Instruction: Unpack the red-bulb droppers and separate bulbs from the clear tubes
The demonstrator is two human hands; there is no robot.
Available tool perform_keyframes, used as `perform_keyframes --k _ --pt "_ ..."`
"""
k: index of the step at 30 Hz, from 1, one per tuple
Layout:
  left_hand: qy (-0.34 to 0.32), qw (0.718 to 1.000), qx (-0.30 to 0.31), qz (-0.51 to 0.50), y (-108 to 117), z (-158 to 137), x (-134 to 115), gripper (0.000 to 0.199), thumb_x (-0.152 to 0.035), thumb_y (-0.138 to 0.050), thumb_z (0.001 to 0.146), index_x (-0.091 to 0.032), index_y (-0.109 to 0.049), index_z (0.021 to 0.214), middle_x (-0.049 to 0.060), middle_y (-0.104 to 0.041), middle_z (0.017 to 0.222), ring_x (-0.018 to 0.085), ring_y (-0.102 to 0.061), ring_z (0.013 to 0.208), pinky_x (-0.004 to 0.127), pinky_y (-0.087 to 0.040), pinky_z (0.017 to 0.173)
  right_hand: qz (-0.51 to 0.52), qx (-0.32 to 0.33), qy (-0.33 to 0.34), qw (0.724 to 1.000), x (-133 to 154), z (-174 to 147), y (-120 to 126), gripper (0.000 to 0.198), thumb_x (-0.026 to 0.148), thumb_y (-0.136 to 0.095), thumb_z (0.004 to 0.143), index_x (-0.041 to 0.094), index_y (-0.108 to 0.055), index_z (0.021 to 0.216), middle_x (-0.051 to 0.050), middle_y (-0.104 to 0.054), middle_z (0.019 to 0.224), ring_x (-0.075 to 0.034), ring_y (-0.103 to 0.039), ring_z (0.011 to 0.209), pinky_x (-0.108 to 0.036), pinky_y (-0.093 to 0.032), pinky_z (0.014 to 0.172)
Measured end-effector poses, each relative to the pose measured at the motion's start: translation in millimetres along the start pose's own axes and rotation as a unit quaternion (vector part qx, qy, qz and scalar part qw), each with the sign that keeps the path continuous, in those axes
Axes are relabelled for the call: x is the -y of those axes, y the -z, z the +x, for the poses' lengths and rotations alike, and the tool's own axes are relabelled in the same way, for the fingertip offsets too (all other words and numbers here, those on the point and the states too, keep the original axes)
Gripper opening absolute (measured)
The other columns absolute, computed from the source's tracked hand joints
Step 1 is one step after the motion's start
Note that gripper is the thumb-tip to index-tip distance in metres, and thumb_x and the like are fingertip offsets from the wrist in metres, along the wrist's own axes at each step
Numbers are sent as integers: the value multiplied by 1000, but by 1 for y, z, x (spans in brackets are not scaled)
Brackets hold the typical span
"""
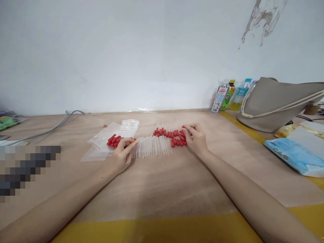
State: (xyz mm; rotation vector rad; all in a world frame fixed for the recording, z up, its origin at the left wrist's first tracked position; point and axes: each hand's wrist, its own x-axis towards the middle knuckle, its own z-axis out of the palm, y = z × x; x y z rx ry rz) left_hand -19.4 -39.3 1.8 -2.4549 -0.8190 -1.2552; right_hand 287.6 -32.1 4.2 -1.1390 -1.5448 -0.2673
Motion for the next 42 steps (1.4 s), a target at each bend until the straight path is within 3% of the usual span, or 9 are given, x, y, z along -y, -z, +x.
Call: perform_keyframes --k 5,8,11,15,21,27,33,38,42 --pt "25 999 4 20 -4 0 3 43 -6 -39 81 -16 -46 122 6 -46 85 13 -50 77 26 -48 64 -2 6 -156 988 -35 5 -1 35 37 -50 77 12 -64 98 -5 -55 71 -13 -50 59 -28 -44 55" --pt "14 1000 -17 5 -5 3 4 35 -5 -42 81 -17 -53 112 4 -50 81 12 -51 74 25 -48 65 73 27 -223 972 -45 2 -6 42 44 -57 70 10 -60 94 -5 -58 70 -11 -49 55 -27 -44 54" --pt "6 1000 -22 -6 -6 5 5 24 -7 -44 80 -18 -57 97 4 -54 79 13 -54 76 26 -48 68 98 47 -244 964 -47 0 -9 40 48 -61 65 13 -60 84 -5 -60 69 -11 -50 55 -26 -43 53" --pt "16 1000 4 -13 -7 6 5 18 -10 -44 80 -18 -56 91 4 -59 81 14 -56 78 28 -49 71 55 94 -239 965 -48 -2 -8 36 50 -58 68 15 -63 75 -5 -62 67 -12 -50 55 -25 -41 50" --pt "-2 998 39 -55 -3 8 -2 18 -14 -49 79 -17 -58 94 5 -63 85 15 -57 77 30 -50 73 23 86 -216 972 -51 -2 -8 33 47 -58 68 16 -66 76 -6 -65 70 -14 -52 58 -25 -42 51" --pt "0 993 83 -81 0 10 -5 24 -23 -55 78 -15 -58 101 8 -62 91 17 -56 82 33 -49 75 67 129 -240 960 -50 -2 -10 34 47 -57 71 18 -69 85 -7 -69 77 -16 -60 62 -28 -47 54" --pt "3 990 117 -78 2 10 -4 25 -26 -57 78 -15 -59 101 8 -63 90 19 -56 85 36 -48 78 22 141 -159 977 -50 -1 -8 27 43 -56 74 23 -70 84 -4 -69 86 -19 -62 79 -32 -48 72" --pt "4 990 126 -55 2 9 -3 25 -30 -58 78 -16 -60 99 7 -64 91 21 -55 93 38 -45 85 14 151 -126 980 -53 0 -9 33 44 -47 80 21 -71 82 -5 -69 81 -19 -61 75 -32 -47 71" --pt "12 989 137 -54 3 10 -3 25 -30 -55 80 -16 -59 101 7 -63 99 20 -56 97 38 -43 88 -36 120 -127 984 -50 3 -9 33 44 -47 79 20 -70 84 -6 -67 82 -18 -59 75 -31 -45 70"
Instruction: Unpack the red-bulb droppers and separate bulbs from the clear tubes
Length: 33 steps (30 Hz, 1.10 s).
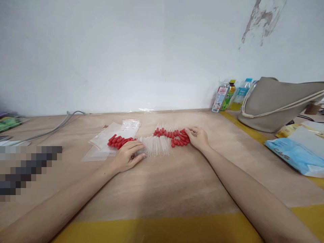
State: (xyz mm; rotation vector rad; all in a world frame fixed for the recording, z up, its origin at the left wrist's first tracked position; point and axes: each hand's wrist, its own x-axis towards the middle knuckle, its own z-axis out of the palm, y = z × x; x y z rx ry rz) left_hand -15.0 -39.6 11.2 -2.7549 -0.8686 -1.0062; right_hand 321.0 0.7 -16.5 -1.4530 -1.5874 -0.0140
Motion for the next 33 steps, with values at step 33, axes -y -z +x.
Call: perform_keyframes --k 33 --pt "4 997 -51 56 1 -1 -1 18 -24 -51 80 -20 -62 94 6 -59 98 20 -52 94 38 -39 82 -200 211 -288 912 60 86 -46 21 32 -57 68 17 -57 53 -7 -57 52 -28 -58 74 -47 -35 76"
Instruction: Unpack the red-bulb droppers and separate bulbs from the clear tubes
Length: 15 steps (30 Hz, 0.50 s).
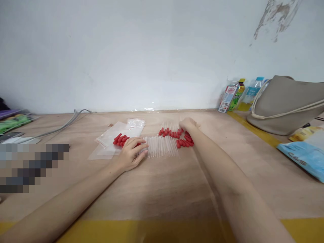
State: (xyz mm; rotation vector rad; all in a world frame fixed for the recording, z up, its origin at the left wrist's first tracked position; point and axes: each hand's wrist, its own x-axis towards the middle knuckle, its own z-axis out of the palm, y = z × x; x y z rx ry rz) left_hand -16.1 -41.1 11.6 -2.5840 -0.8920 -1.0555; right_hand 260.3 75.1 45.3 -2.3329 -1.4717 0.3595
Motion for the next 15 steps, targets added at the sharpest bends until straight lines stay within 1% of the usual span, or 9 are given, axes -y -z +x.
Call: perform_keyframes --k 2,4,5,6,7,8,10,12,15 --pt "0 1000 1 0 0 0 0 17 -24 -51 81 -20 -61 94 6 -59 97 20 -52 93 38 -40 82 29 -40 23 999 3 -8 7 29 38 -45 78 18 -58 63 -7 -59 58 -25 -57 77 -45 -34 79" --pt "-5 1000 -5 1 0 0 0 17 -23 -51 80 -20 -61 94 7 -59 98 20 -52 94 38 -40 82 75 -96 67 990 5 -21 13 34 40 -30 86 19 -55 79 -6 -62 70 -20 -56 78 -40 -35 79" --pt "-7 1000 -13 2 0 0 0 18 -23 -52 80 -20 -61 95 7 -59 99 20 -52 95 38 -40 83 103 -126 101 981 5 -30 14 33 41 -27 88 19 -52 87 -6 -63 76 -18 -56 77 -36 -37 77" --pt "-11 1000 -25 6 0 0 0 19 -23 -52 80 -20 -61 97 7 -58 101 21 -51 96 39 -40 84 158 -169 158 960 3 -41 14 30 40 -28 88 19 -49 91 -6 -62 78 -17 -56 73 -34 -37 74" --pt "-13 999 -39 11 0 0 0 22 -23 -53 79 -20 -60 100 8 -57 103 21 -50 99 39 -40 85 200 -188 231 933 1 -54 13 26 40 -31 88 19 -46 92 -5 -62 77 -16 -56 70 -31 -37 71" --pt "-14 998 -54 19 0 0 0 26 -23 -54 79 -20 -58 105 9 -56 106 22 -49 101 40 -40 86 213 -196 290 912 -4 -69 10 23 39 -35 87 19 -46 90 -4 -62 75 -16 -55 67 -30 -37 68" --pt "-15 996 -80 37 1 0 -1 37 -24 -55 78 -19 -53 114 11 -53 112 24 -47 106 42 -39 89 178 -185 386 886 -15 -98 0 19 37 -41 85 19 -47 83 -2 -61 70 -15 -53 62 -31 -35 70" --pt "-26 994 -90 51 2 1 -3 42 -25 -56 77 -19 -50 118 13 -51 116 26 -45 110 44 -38 92 148 -194 440 864 -28 -124 -13 18 36 -45 84 19 -49 79 -2 -62 72 -15 -53 65 -32 -32 74" --pt "-73 994 -62 59 4 2 -6 36 -26 -57 77 -22 -54 113 10 -52 117 26 -44 113 45 -37 93 125 -215 508 825 -42 -146 -29 16 31 -47 84 18 -50 76 0 -60 66 -11 -50 58 -32 -28 73"
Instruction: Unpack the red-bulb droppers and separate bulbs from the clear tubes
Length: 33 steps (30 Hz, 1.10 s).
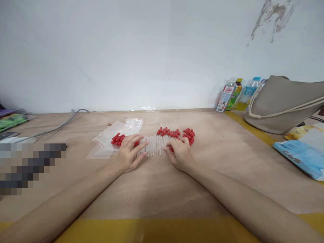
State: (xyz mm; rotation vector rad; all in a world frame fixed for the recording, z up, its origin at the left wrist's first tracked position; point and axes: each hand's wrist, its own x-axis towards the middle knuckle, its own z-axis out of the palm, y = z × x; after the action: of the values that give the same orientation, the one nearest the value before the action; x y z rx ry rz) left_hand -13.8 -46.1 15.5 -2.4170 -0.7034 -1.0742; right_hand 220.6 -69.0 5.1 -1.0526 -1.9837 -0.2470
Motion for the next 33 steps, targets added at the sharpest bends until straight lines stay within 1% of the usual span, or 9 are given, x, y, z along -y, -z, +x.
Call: perform_keyframes --k 3,7,10,13,18,22,26,28,33 --pt "-48 998 29 -1 0 0 -4 24 -26 -57 78 -25 -59 102 6 -57 113 24 -46 113 45 -35 96 -8 5 64 998 5 -6 -4 16 28 -48 84 17 -51 73 1 -58 62 -10 -48 56 -30 -27 72" --pt "-70 997 -10 -13 0 0 -11 11 -29 -59 77 -21 -59 85 5 -63 106 21 -51 109 43 -35 97 -17 23 107 994 10 0 -9 17 28 -48 85 17 -52 74 2 -58 64 -10 -50 61 -31 -26 75" --pt "-72 997 3 -7 0 3 -15 14 -28 -59 78 -20 -59 89 4 -64 106 21 -53 107 43 -35 97 -19 33 125 991 14 2 -9 17 28 -48 85 17 -53 74 1 -59 65 -11 -50 63 -31 -25 76" --pt "-72 997 21 6 -1 6 -16 11 -26 -57 80 -23 -60 91 0 -67 100 21 -55 104 46 -31 99 -18 40 140 989 14 2 -8 18 28 -48 86 17 -54 73 1 -60 65 -11 -50 63 -31 -26 76" --pt "-68 998 4 -9 -3 4 -14 5 -19 -56 81 -20 -61 83 -2 -69 91 18 -59 98 46 -28 101 -30 39 138 989 13 2 -7 17 32 -51 84 18 -59 83 0 -62 70 -12 -52 70 -32 -25 77" --pt "-51 999 9 -16 -4 2 -14 8 -18 -54 82 -19 -61 85 0 -69 92 17 -58 100 45 -28 103 -46 28 147 988 14 1 -7 16 28 -50 85 19 -62 79 0 -62 63 -11 -49 64 -33 -25 76" --pt "-70 997 20 -19 -5 4 -15 14 -21 -53 83 -19 -60 94 3 -67 101 20 -56 105 46 -32 101 -51 7 161 986 15 0 -10 16 27 -52 84 18 -63 76 1 -59 57 -10 -47 59 -32 -26 73" --pt "-87 995 36 -31 -5 5 -15 17 -22 -53 83 -19 -59 98 3 -67 101 19 -57 104 44 -35 100 -50 2 170 984 16 0 -11 16 27 -53 84 18 -64 76 2 -59 56 -10 -47 58 -32 -26 73" --pt "-78 994 51 -54 -6 2 -16 13 -17 -49 84 -17 -60 91 3 -69 93 18 -59 102 43 -36 100 -61 -1 179 982 17 1 -11 16 30 -52 84 21 -65 80 2 -61 58 -10 -48 61 -33 -25 75"
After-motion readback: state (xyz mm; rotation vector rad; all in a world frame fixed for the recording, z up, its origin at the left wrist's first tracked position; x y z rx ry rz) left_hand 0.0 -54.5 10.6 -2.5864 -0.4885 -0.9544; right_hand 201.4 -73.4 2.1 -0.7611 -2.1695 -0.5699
